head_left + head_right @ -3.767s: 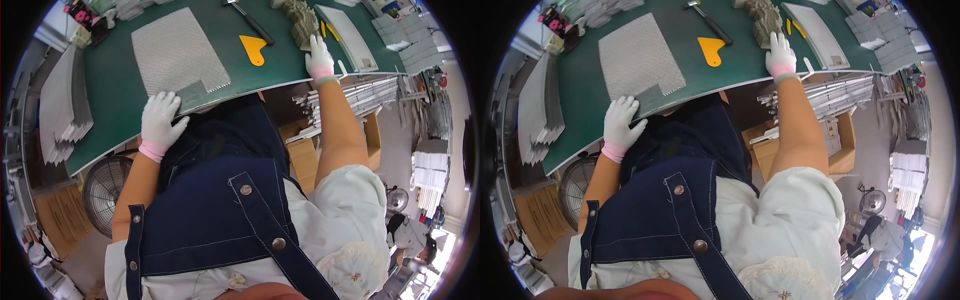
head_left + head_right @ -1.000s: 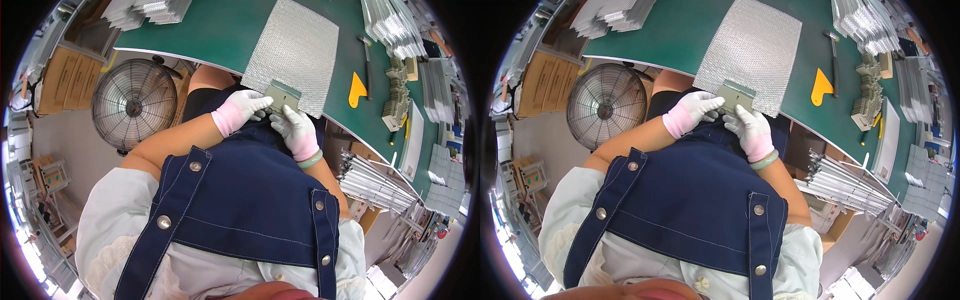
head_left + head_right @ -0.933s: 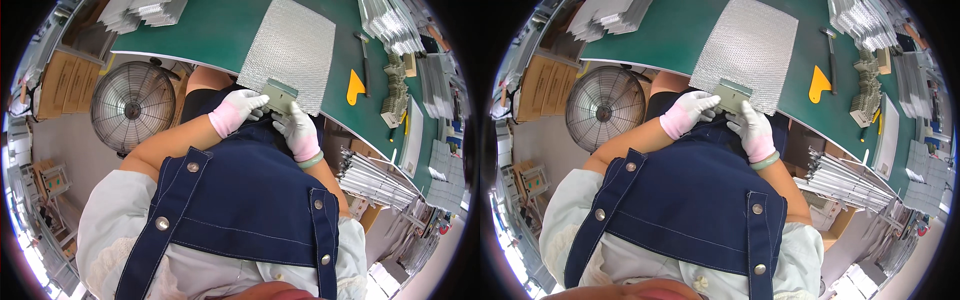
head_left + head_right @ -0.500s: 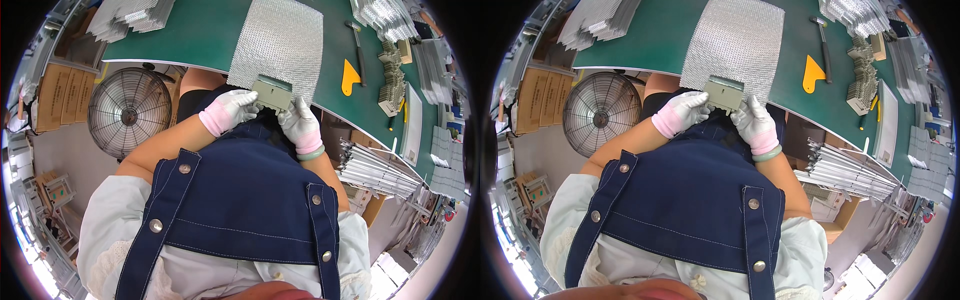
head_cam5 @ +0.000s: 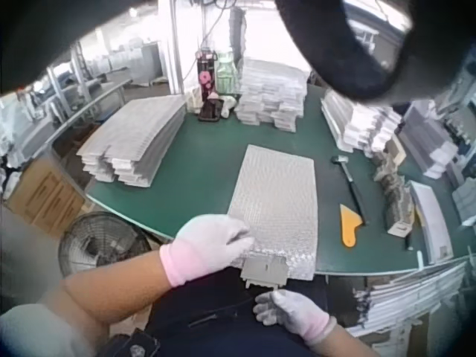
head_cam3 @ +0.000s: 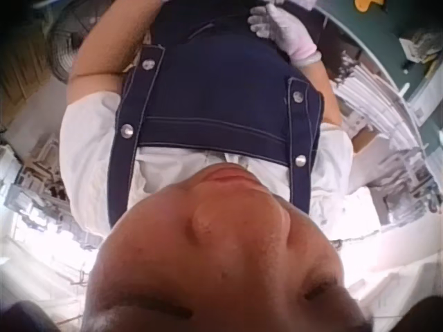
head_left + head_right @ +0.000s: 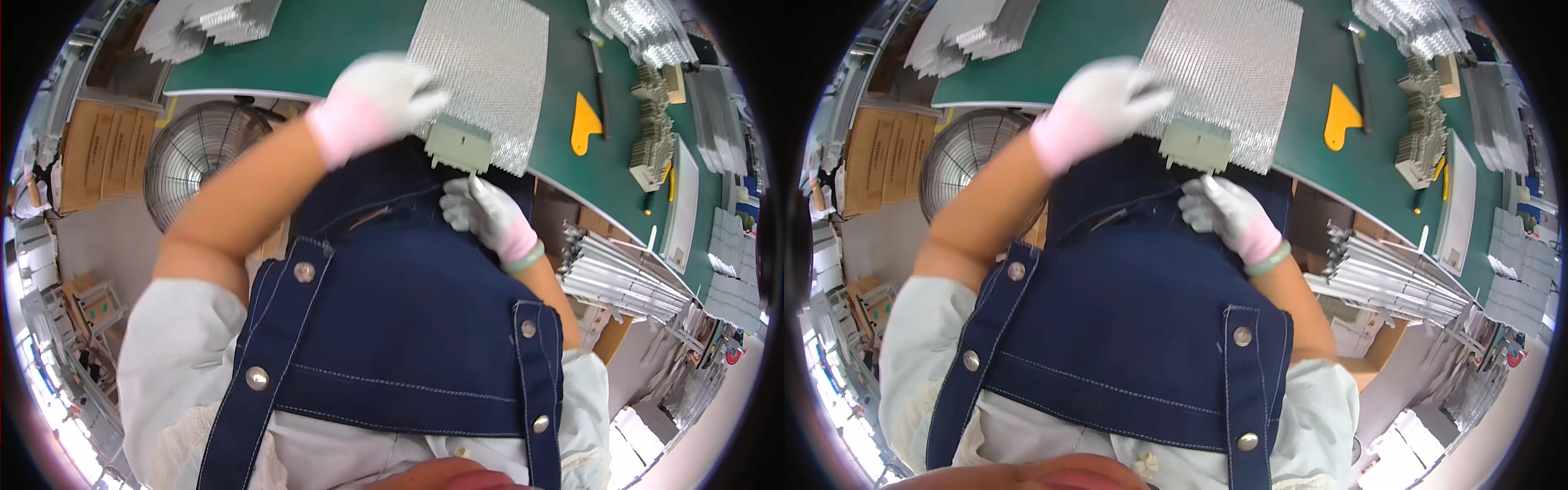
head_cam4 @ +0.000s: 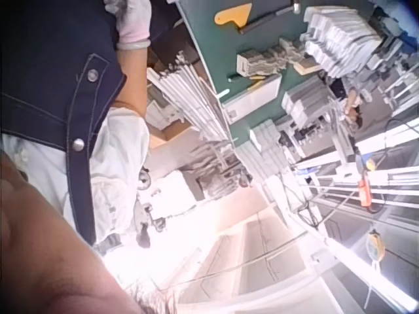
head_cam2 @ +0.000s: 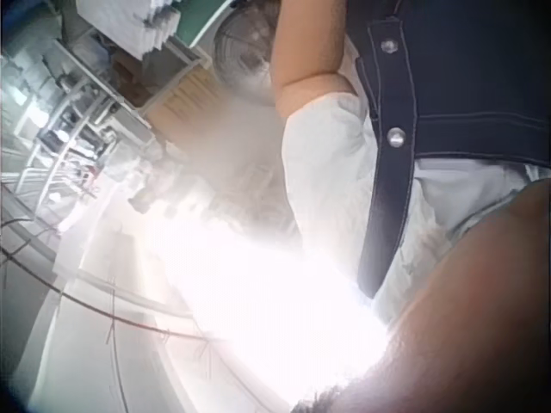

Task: The person assembles air filters by placing a mesh screen into a frame, securing it with a stapler, and trimming excess material with a utility knife. They repeat this process for multiple units, stacking completed filters on the table.

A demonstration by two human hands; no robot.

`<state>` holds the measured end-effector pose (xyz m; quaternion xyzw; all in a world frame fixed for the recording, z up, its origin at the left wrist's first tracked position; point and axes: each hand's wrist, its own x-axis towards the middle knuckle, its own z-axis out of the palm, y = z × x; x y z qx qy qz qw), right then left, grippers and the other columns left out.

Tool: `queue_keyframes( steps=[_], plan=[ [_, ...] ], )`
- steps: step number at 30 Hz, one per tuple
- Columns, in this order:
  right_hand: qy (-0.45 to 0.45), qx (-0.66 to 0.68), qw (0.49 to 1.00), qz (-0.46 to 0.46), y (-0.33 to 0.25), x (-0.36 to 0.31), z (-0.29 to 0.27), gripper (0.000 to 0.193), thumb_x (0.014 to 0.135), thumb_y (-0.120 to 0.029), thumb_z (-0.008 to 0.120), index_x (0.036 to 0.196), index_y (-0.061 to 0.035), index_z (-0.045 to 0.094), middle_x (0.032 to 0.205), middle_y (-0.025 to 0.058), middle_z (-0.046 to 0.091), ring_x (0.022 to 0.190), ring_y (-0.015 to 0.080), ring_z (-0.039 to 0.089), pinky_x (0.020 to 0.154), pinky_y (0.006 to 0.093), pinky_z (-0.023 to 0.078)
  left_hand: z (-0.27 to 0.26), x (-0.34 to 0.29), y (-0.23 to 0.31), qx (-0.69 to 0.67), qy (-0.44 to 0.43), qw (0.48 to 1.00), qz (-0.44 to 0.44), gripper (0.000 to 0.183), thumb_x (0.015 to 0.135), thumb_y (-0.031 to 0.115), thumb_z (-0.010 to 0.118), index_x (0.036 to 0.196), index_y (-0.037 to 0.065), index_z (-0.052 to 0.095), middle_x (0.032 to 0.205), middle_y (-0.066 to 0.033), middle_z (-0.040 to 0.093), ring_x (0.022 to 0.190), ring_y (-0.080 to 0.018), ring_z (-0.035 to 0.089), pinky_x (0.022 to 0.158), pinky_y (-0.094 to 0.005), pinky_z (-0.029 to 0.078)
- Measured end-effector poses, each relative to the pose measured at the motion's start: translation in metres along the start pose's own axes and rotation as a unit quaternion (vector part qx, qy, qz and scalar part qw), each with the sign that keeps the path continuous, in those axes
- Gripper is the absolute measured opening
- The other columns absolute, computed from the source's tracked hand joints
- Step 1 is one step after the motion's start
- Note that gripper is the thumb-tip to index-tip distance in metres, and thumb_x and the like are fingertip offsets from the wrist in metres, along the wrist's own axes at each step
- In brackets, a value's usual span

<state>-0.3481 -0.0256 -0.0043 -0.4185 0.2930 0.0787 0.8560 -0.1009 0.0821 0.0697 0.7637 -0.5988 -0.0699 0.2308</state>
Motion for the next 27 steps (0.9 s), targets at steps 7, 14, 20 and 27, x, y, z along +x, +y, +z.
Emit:
queue_keyframes(
  steps=[7,14,20,27],
  plan=[
    [0.042,0.101,0.989,-0.1,0.006,0.039,0.025,0.047,0.1,-0.043,0.056,0.114,0.0014,0.058,0.093,0.0125,0.066,0.076,0.0171,0.064,0.07,0.0285,0.053,0.058,0.06,-0.039,0.141,-0.021,0.968,0.209,0.06,0.086,0.049,0.065,0.142,0.03,0.052,0.152,-0.0118,0.04,0.139,-0.0406,0.033,0.116,-0.0541,0.026],
    [0.126,0.134,0.976,-0.117,-0.011,0.045,0.037,0.041,0.1,-0.042,0.056,0.104,-0.0017,0.058,0.08,0.0074,0.06,0.068,0.0146,0.058,0.063,0.0266,0.048,0.063,0.066,-0.044,0.14,0.005,0.968,0.207,0.06,0.087,0.052,0.062,0.141,0.029,0.053,0.15,-0.0136,0.043,0.138,-0.0418,0.034,0.116,-0.0549,0.026],
    [0.132,0.189,0.969,-0.087,0.006,0.021,0.029,0.044,0.1,-0.044,0.056,0.11,-0.0011,0.056,0.079,0.0112,0.06,0.066,0.0164,0.057,0.062,0.0277,0.048,0.07,0.038,-0.009,0.137,0.003,0.979,0.152,0.055,0.09,0.051,0.056,0.14,0.027,0.054,0.15,-0.0147,0.043,0.138,-0.0424,0.035,0.116,-0.0582,0.022],
    [0.156,0.176,0.963,-0.131,0.008,0.021,0.034,0.045,0.1,-0.044,0.056,0.11,-0.0002,0.057,0.082,0.0135,0.063,0.066,0.0173,0.059,0.061,0.0273,0.049,0.072,0.038,-0.008,0.145,-0.002,0.979,0.147,0.052,0.093,0.048,0.053,0.141,0.028,0.053,0.151,-0.0145,0.043,0.141,-0.0414,0.034,0.116,-0.0581,0.021]
  ],
)
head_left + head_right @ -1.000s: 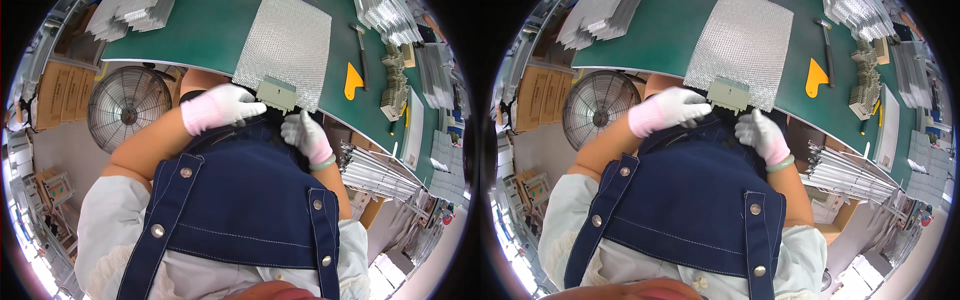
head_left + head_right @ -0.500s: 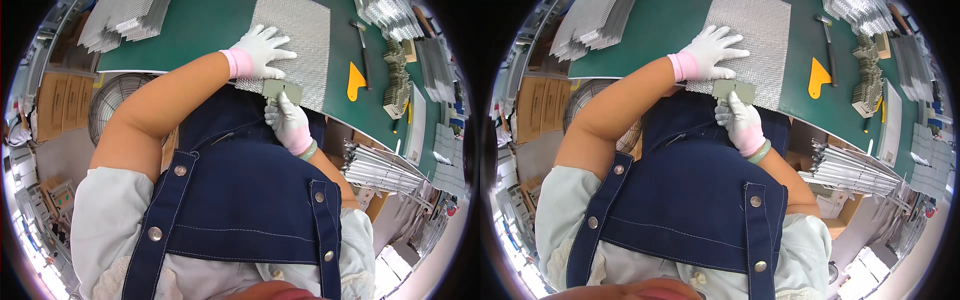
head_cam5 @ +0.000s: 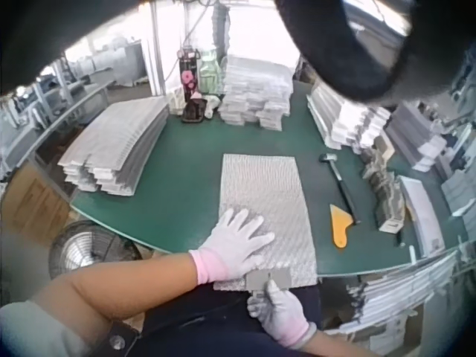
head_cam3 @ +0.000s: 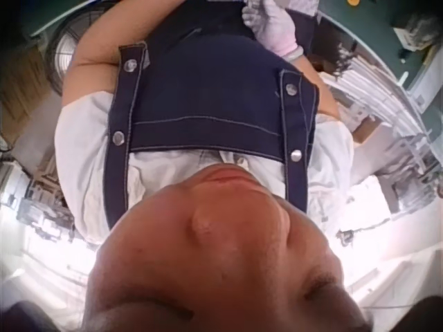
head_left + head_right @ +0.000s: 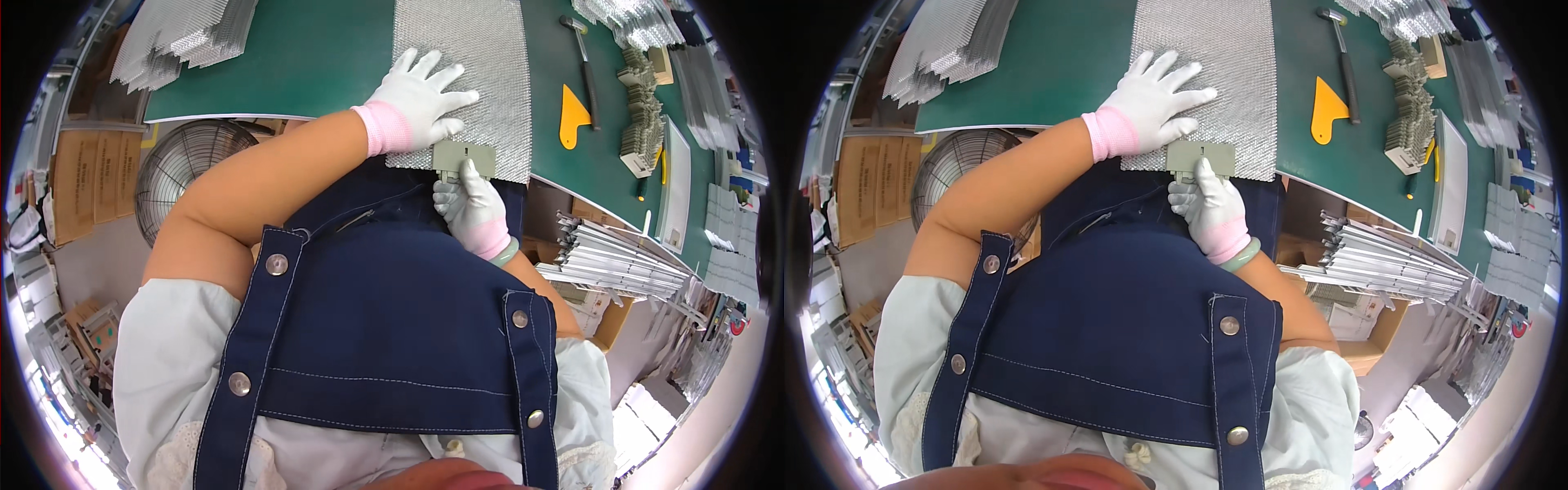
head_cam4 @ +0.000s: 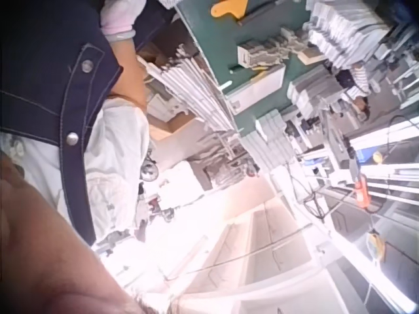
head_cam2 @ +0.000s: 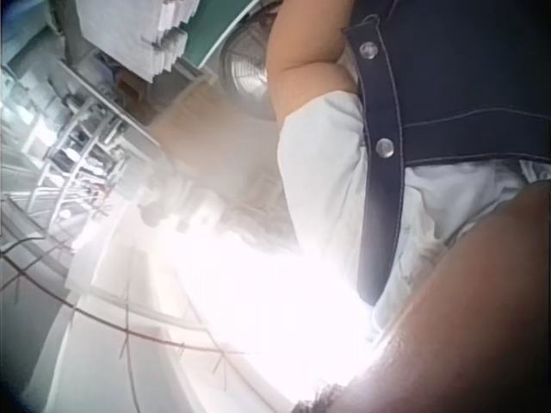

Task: The person assembles air filters by placing a mesh screen into a frame, securing it with a stapler, and trimming excess material with a utility knife. They repeat this process for multiple units, stacking completed filters on the table.

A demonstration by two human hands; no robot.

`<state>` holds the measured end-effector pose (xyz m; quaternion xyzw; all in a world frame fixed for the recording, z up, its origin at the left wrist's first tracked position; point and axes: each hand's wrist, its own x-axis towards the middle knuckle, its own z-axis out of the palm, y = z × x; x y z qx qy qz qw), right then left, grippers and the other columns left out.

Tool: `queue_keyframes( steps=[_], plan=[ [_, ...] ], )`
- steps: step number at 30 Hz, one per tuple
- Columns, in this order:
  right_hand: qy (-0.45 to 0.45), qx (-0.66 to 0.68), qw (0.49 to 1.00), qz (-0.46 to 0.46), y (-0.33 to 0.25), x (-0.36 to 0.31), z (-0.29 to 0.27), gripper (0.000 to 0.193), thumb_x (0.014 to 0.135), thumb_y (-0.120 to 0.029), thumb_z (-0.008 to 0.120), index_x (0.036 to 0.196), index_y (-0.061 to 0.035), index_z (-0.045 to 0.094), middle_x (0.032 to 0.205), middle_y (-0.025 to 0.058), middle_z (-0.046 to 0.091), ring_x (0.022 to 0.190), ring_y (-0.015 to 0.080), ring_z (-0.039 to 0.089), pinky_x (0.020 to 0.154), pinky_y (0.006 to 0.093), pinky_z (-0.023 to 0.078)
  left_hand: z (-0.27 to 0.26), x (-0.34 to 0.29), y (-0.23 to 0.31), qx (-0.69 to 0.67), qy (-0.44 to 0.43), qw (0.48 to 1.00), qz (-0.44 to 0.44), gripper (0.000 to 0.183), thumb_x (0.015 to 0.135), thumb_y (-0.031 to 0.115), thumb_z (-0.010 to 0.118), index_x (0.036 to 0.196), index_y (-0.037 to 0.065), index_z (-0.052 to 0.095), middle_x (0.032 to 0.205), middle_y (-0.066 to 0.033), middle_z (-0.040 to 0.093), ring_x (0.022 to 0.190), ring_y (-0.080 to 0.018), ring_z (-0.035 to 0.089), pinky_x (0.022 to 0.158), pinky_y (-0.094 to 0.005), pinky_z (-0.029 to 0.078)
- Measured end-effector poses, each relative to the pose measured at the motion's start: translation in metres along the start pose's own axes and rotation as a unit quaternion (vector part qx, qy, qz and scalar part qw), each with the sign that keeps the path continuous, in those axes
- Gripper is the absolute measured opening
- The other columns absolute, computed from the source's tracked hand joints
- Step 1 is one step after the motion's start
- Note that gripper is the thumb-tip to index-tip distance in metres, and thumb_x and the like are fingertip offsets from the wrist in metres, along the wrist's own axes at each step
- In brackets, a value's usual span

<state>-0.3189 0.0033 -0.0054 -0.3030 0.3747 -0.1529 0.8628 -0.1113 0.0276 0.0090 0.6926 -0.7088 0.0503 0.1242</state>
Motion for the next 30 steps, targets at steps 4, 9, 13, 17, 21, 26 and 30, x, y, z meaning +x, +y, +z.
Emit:
queue_keyframes(
  steps=[4,9,13,17,21,26,30],
  plan=[
    [0.035,-0.021,0.997,0.073,-0.007,0.001,-0.002,0.043,0.1,-0.043,0.054,0.106,-0.0009,0.059,0.077,0.011,0.061,0.062,0.0154,0.057,0.056,0.0258,0.046,-0.001,0.0,-0.001,0.014,0.004,1.0,0.001,0.051,0.094,0.047,0.051,0.141,0.028,0.053,0.151,-0.0142,0.043,0.14,-0.0412,0.034,0.116,-0.0577,0.022],
    [0.004,0.024,0.991,0.131,-0.012,-0.026,-0.005,0.044,0.099,-0.043,0.056,0.108,-0.0005,0.059,0.079,0.0119,0.063,0.063,0.0152,0.057,0.057,0.0251,0.046,-0.001,-0.014,0.018,-0.011,0.002,1.0,0.019,0.051,0.094,0.046,0.052,0.141,0.027,0.053,0.15,-0.0157,0.044,0.139,-0.0428,0.035,0.115,-0.0585,0.022],
    [-0.02,-0.076,0.997,-0.01,0.016,-0.008,-0.023,0.042,0.101,-0.039,0.057,0.113,0.0004,0.058,0.086,0.0128,0.065,0.068,0.0156,0.059,0.063,0.0264,0.049,-0.003,-0.015,0.018,-0.005,-0.005,1.0,0.018,0.051,0.094,0.045,0.051,0.141,0.027,0.053,0.15,-0.0157,0.043,0.139,-0.0429,0.035,0.115,-0.0586,0.023],
    [-0.048,-0.049,0.996,-0.053,0.017,0.0,-0.027,0.044,0.101,-0.041,0.057,0.113,0.0011,0.059,0.088,0.0121,0.065,0.07,0.0143,0.059,0.066,0.0277,0.05,-0.001,-0.008,0.016,0.006,-0.006,1.0,0.023,0.051,0.094,0.043,0.051,0.142,0.028,0.051,0.15,-0.015,0.043,0.14,-0.0427,0.034,0.115,-0.059,0.023],
    [-0.005,-0.071,0.995,-0.064,0.004,0.015,-0.019,0.051,0.099,-0.046,0.057,0.112,0.0031,0.061,0.094,0.0174,0.069,0.075,0.0174,0.065,0.067,0.0291,0.054,0.007,0.018,-0.001,0.033,-0.008,0.998,0.051,0.051,0.094,0.041,0.052,0.143,0.027,0.05,0.149,-0.014,0.044,0.138,-0.0426,0.036,0.115,-0.0577,0.024],
    [0.009,-0.537,0.831,-0.145,-0.057,-0.039,-0.067,0.037,0.094,-0.035,0.062,0.107,-0.002,0.069,0.101,0.0131,0.072,0.089,0.0263,0.069,0.08,0.036,0.055,-0.045,0.011,0.023,-0.01,-0.041,0.996,0.078,0.088,0.071,0.043,0.077,0.146,0.013,0.043,0.147,-0.0222,0.043,0.135,-0.0448,0.038,0.112,-0.0556,0.028],
    [0.195,-0.851,0.477,-0.098,-0.053,-0.104,-0.195,0.017,0.081,-0.016,0.063,0.095,-0.0139,0.072,0.1,0.0108,0.068,0.095,0.0311,0.066,0.082,0.0424,0.053,-0.037,0.004,0.036,0.0,-0.096,0.982,0.164,0.08,0.07,0.026,0.079,0.142,0.013,0.048,0.144,-0.0206,0.045,0.132,-0.0449,0.041,0.111,-0.0529,0.033]
  ],
)
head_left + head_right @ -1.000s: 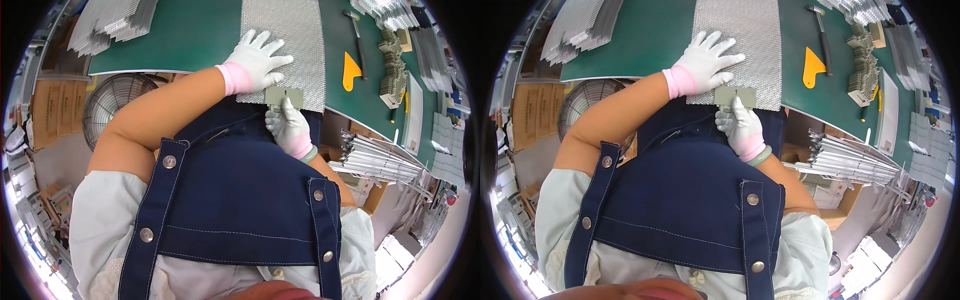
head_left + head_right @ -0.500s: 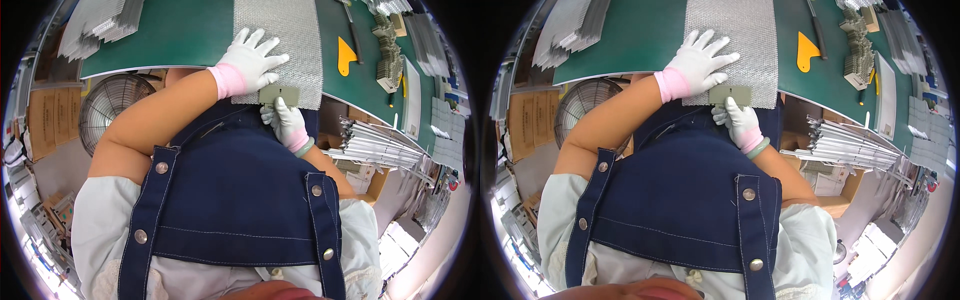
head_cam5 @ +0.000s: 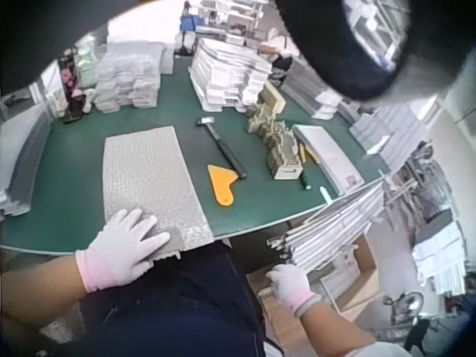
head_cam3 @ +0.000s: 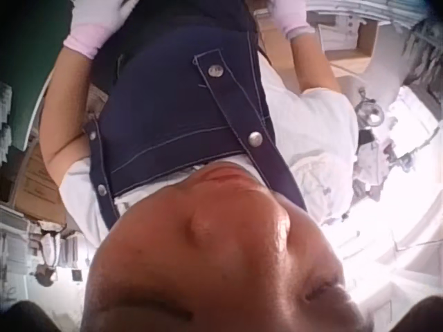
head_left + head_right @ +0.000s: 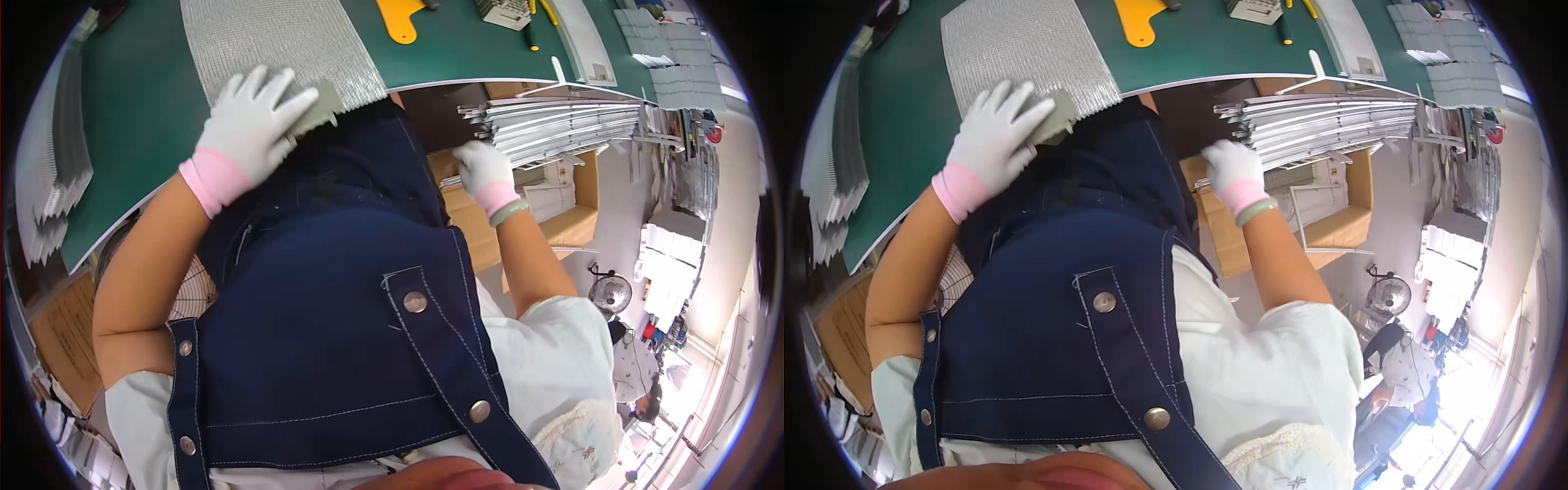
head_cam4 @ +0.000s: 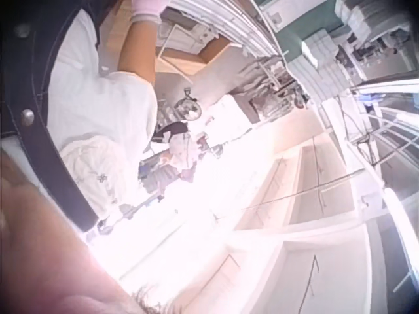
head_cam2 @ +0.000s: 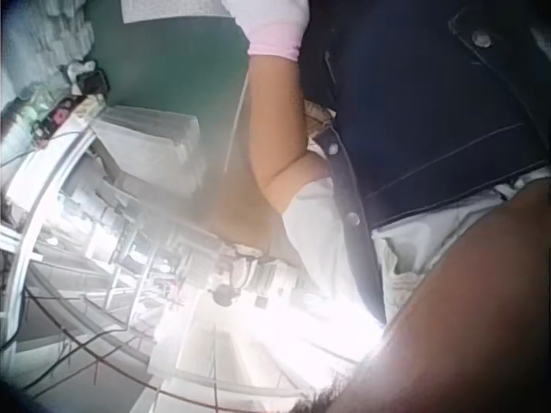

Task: The person assembles air filters by placing a mesh screen into a frame, securing it with a stapler, and trimming excess material with a utility knife. They repeat this process for multiple units, stacking completed filters on the table.

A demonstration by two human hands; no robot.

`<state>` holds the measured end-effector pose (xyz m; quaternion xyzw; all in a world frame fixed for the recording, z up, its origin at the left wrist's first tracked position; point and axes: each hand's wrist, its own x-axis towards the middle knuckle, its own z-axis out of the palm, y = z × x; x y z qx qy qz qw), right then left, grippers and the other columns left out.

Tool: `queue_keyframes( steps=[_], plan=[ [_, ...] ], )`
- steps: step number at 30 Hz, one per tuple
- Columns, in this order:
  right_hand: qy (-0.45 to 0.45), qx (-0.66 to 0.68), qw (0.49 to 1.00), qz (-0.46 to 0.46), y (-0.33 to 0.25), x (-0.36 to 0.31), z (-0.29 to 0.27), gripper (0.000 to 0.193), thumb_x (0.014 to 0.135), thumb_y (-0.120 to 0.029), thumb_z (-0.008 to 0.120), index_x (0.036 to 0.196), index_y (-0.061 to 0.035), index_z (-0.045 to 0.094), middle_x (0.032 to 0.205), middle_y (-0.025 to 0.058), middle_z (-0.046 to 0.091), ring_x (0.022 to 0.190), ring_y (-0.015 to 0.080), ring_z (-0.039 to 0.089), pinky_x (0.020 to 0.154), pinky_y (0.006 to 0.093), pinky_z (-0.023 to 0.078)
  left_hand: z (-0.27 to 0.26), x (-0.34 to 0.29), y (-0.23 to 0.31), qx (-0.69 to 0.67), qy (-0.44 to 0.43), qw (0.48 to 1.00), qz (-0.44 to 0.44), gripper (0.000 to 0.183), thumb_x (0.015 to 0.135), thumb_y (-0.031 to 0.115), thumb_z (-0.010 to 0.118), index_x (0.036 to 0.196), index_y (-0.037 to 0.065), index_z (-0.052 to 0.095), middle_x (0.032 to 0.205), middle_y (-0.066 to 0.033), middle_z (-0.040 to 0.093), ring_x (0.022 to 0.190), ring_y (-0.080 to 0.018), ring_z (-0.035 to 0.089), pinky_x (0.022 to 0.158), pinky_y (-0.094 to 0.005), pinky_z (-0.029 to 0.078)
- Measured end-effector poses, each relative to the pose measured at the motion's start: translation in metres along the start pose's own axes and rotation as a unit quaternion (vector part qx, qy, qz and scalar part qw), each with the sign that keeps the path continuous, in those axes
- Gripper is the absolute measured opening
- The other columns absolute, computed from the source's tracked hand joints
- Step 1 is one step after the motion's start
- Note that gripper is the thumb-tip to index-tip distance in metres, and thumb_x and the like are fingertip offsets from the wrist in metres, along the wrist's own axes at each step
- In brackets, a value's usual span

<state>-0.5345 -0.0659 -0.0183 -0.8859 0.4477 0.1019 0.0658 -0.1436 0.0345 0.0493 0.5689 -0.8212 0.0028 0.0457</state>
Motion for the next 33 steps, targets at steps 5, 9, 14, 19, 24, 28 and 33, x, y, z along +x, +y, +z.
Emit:
queue_keyframes(
  steps=[5,9,14,19,24,28,33],
  plan=[
    [0.116,-0.114,0.984,-0.078,0.054,-0.038,0.057,0.01,0.075,-0.014,0.068,0.085,-0.0148,0.07,0.108,0.0034,0.065,0.103,0.0238,0.06,0.094,0.0404,0.046,-0.007,0.033,-0.008,0.01,0.042,0.999,-0.015,0.081,0.071,0.029,0.08,0.143,0.014,0.046,0.144,-0.0185,0.046,0.135,-0.0431,0.038,0.114,-0.0512,0.03],
    [0.067,-0.062,0.982,-0.164,0.064,-0.023,0.042,0.008,0.075,-0.018,0.069,0.081,-0.0123,0.069,0.102,0.0071,0.066,0.101,0.028,0.06,0.093,0.0391,0.046,-0.032,0.041,0.006,-0.026,0.108,0.993,0.036,0.081,0.068,0.029,0.081,0.141,0.012,0.049,0.143,-0.0195,0.047,0.134,-0.0449,0.037,0.114,-0.0536,0.029],
    [0.319,0.063,0.93,-0.172,0.029,-0.02,-0.071,0.02,0.069,-0.007,0.071,0.085,-0.0071,0.061,0.092,0.0087,0.065,0.09,0.0308,0.061,0.08,0.0428,0.049,-0.044,0.035,0.024,-0.07,0.101,0.991,0.054,0.064,0.078,0.027,0.07,0.135,0.004,0.053,0.139,-0.0202,0.05,0.135,-0.047,0.039,0.112,-0.0547,0.03],
    [0.227,0.212,0.878,-0.363,-0.112,-0.017,-0.168,0.03,0.062,-0.01,0.074,0.089,-0.0054,0.063,0.099,0.0146,0.064,0.093,0.0316,0.063,0.08,0.0459,0.05,-0.012,0.084,0.096,-0.495,0.019,0.857,0.141,0.043,0.09,0.021,0.062,0.127,0.001,0.053,0.122,-0.0172,0.06,0.114,-0.031,0.057,0.098,-0.0427,0.047],
    [0.296,0.259,0.772,-0.499,-0.103,-0.038,-0.156,0.042,0.059,-0.031,0.078,0.087,-0.0051,0.062,0.083,0.0079,0.059,0.066,0.0271,0.06,0.058,0.0363,0.049,-0.051,0.056,0.102,-0.637,0.115,0.757,0.092,0.03,0.106,0.021,0.039,0.12,0.001,0.058,0.129,-0.0145,0.06,0.121,-0.0221,0.057,0.109,-0.0352,0.042],
    [0.111,0.797,0.594,-0.008,-0.087,-0.039,-0.067,0.058,0.09,-0.036,0.066,0.132,-0.0015,0.047,0.136,0.0174,0.052,0.115,0.0289,0.058,0.1,0.0388,0.047,-0.093,-0.019,0.041,-0.867,0.239,0.424,0.112,0.038,0.105,0.042,0.042,0.104,0.008,0.059,0.113,-0.0135,0.061,0.136,-0.0452,0.042,0.119,-0.0593,0.024],
    [0.203,0.929,0.309,0.02,-0.049,-0.03,-0.054,0.062,0.099,-0.057,0.048,0.133,-0.0049,0.05,0.138,0.0203,0.051,0.125,0.0371,0.051,0.11,0.0547,0.037,-0.105,-0.102,0.017,-0.686,0.378,0.608,-0.126,0.04,0.106,0.042,0.041,0.096,0.006,0.055,0.078,-0.0025,0.052,0.076,-0.0199,0.057,0.085,-0.0434,0.052]
  ],
)
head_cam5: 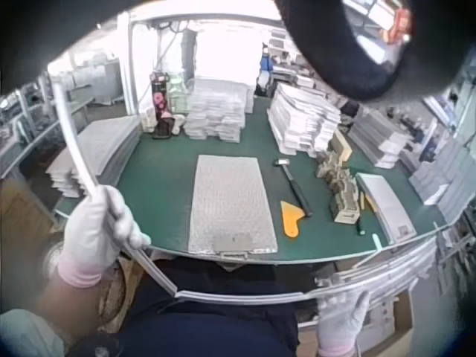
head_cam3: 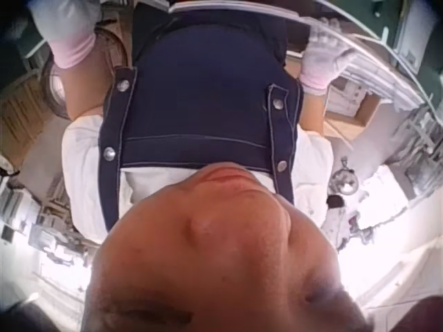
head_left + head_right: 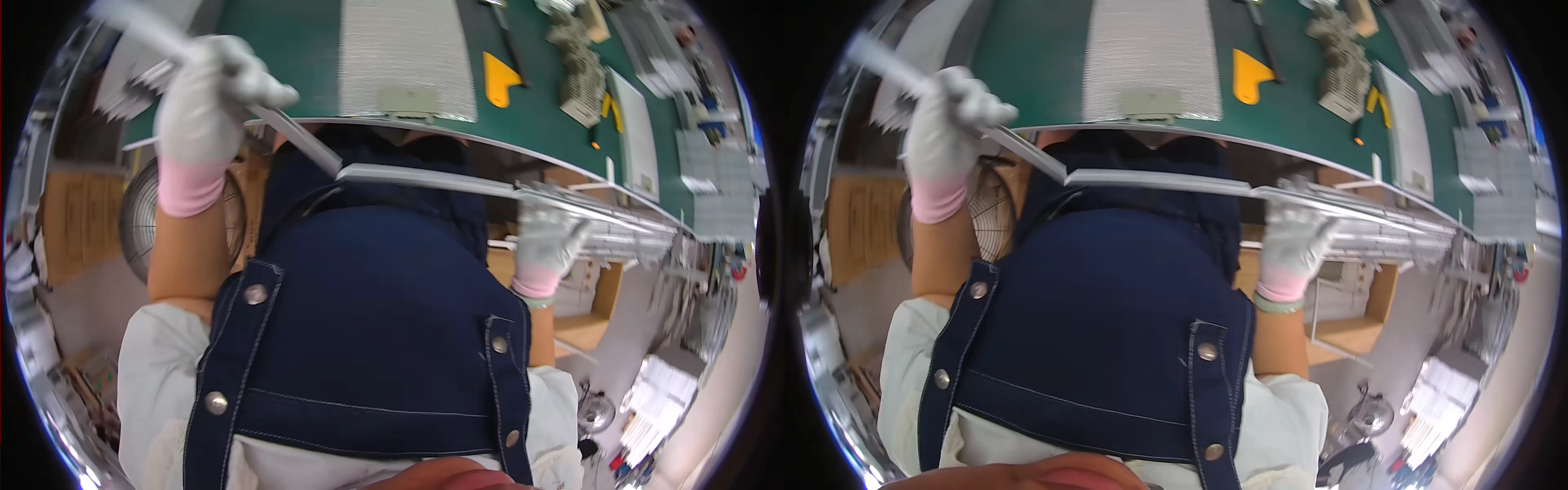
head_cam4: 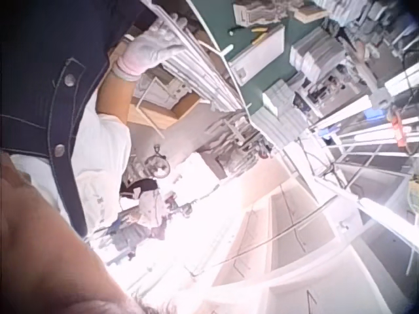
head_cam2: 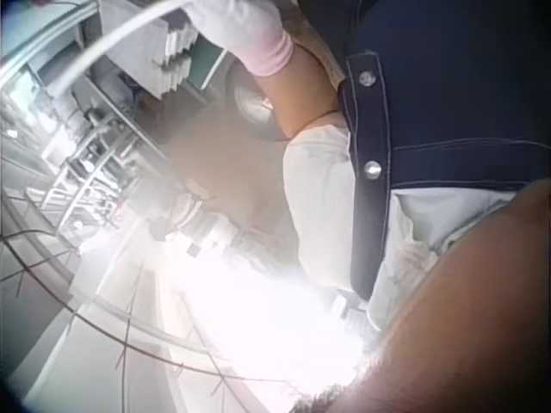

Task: The person assembles air filters by placing a mesh screen into a frame, securing it with a stapler, and trimming excess material with a utility knife. They repeat this process for multiple units, stacking completed filters on the table.

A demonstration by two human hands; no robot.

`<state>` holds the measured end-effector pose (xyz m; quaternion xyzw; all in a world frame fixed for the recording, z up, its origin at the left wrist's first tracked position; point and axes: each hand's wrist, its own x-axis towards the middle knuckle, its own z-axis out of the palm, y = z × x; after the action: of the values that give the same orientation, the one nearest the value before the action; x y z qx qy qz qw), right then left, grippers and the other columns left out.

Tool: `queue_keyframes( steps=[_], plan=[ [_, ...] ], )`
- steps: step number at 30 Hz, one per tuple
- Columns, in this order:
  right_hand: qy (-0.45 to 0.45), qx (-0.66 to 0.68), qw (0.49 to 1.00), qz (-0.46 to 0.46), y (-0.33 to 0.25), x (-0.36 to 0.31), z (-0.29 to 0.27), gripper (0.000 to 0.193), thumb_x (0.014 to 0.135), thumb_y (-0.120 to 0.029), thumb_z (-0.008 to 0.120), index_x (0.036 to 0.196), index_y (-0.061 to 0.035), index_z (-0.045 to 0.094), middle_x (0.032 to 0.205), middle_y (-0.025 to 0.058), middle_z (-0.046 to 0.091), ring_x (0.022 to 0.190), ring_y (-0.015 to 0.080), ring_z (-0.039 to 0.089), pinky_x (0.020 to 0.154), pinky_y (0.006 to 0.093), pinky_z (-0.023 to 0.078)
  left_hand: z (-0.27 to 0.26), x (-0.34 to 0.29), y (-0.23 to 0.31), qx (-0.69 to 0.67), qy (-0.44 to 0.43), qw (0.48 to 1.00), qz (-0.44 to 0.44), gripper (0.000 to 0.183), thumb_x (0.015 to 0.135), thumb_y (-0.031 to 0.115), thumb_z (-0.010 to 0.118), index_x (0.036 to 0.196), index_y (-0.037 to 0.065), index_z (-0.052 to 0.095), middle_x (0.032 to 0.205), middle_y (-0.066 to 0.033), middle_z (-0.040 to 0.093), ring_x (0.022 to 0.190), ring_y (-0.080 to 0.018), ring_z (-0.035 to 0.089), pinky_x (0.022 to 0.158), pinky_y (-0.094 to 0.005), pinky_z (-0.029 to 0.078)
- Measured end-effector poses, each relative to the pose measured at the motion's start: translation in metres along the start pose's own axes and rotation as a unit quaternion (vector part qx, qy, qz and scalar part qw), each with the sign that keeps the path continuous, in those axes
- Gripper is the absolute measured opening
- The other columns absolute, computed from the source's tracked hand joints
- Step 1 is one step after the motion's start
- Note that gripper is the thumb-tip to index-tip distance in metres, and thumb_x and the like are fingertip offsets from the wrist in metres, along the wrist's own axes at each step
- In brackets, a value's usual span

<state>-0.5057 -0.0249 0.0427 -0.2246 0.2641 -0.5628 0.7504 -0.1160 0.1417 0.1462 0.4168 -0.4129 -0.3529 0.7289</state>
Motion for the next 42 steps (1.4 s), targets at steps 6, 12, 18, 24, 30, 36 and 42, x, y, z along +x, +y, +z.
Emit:
queue_keyframes(
  steps=[6,12,18,24,30,36,42],
  plan=[
    [-0.295,-0.404,0.821,-0.275,0.014,-0.029,0.089,0.074,0.096,-0.014,0.059,0.153,-0.0018,0.014,0.134,0.0241,0.052,0.113,0.0352,0.061,0.1,0.0459,0.047,0.033,-0.008,-0.018,0.248,0.135,0.942,-0.179,0.034,0.103,0.034,0.049,0.101,0.001,0.056,0.065,-0.0013,0.052,0.053,-0.0101,0.053,0.052,-0.0252,0.049],
    [-0.24,-0.515,0.819,-0.081,0.063,0.017,0.1,0.065,0.09,-0.004,0.058,0.147,0.009,0.029,0.137,0.0246,0.052,0.129,0.0301,0.052,0.11,0.0398,0.039,0.019,-0.042,-0.079,0.425,0.045,0.888,-0.171,0.045,0.09,0.011,0.065,0.127,-0.005,0.045,0.1,-0.0141,0.059,0.083,-0.0173,0.063,0.078,-0.0329,0.053],
    [-0.199,-0.776,0.595,-0.059,0.091,0.103,0.106,0.033,0.084,-0.011,0.06,0.113,0.0046,0.06,0.093,0.022,0.066,0.088,0.0387,0.063,0.086,0.0425,0.05,-0.003,0.019,-0.124,0.519,0.085,0.845,-0.096,0.034,0.094,0.023,0.056,0.109,-0.007,0.053,0.101,-0.0278,0.06,0.091,-0.0407,0.062,0.084,-0.0446,0.049],
    [-0.189,-0.727,0.652,-0.105,0.09,0.083,0.061,0.054,0.085,-0.021,0.072,0.13,0.003,0.055,0.097,0.0139,0.068,0.086,0.025,0.067,0.081,0.0355,0.052,-0.009,-0.024,-0.108,0.538,0.102,0.821,-0.164,0.033,0.093,0.025,0.058,0.107,-0.005,0.056,0.087,-0.0214,0.064,0.087,-0.0385,0.064,0.081,-0.0441,0.049],
    [-0.112,-0.518,0.844,0.087,0.098,0.042,0.054,0.066,0.089,-0.009,0.07,0.145,0.0037,0.038,0.097,0.0088,0.065,0.073,0.0104,0.061,0.067,0.023,0.052,-0.012,-0.038,-0.113,0.186,0.117,0.899,-0.38,0.036,0.096,0.035,0.064,0.101,0.0,0.064,0.091,-0.0042,0.065,0.083,-0.0117,0.062,0.075,-0.0269,0.051],
    [-0.015,-0.378,0.905,0.196,0.091,0.037,0.057,0.042,0.093,-0.006,0.065,0.129,0.0029,0.046,0.093,0.0067,0.063,0.075,0.0118,0.062,0.064,0.0228,0.053,-0.018,-0.049,-0.117,0.031,0.117,0.899,-0.421,0.032,0.095,0.028,0.066,0.107,-0.001,0.06,0.097,-0.0065,0.063,0.087,-0.0162,0.065,0.08,-0.03,0.054],
    [0.0,-0.314,0.895,0.316,0.083,0.036,0.049,0.019,0.096,-0.015,0.064,0.108,-0.0031,0.055,0.096,0.0057,0.062,0.087,0.0183,0.064,0.077,0.0335,0.055,-0.019,-0.053,-0.117,0.174,0.045,0.901,-0.395,0.031,0.095,0.027,0.064,0.107,-0.002,0.06,0.098,-0.0074,0.065,0.088,-0.0151,0.064,0.083,-0.0295,0.053]
  ],
)
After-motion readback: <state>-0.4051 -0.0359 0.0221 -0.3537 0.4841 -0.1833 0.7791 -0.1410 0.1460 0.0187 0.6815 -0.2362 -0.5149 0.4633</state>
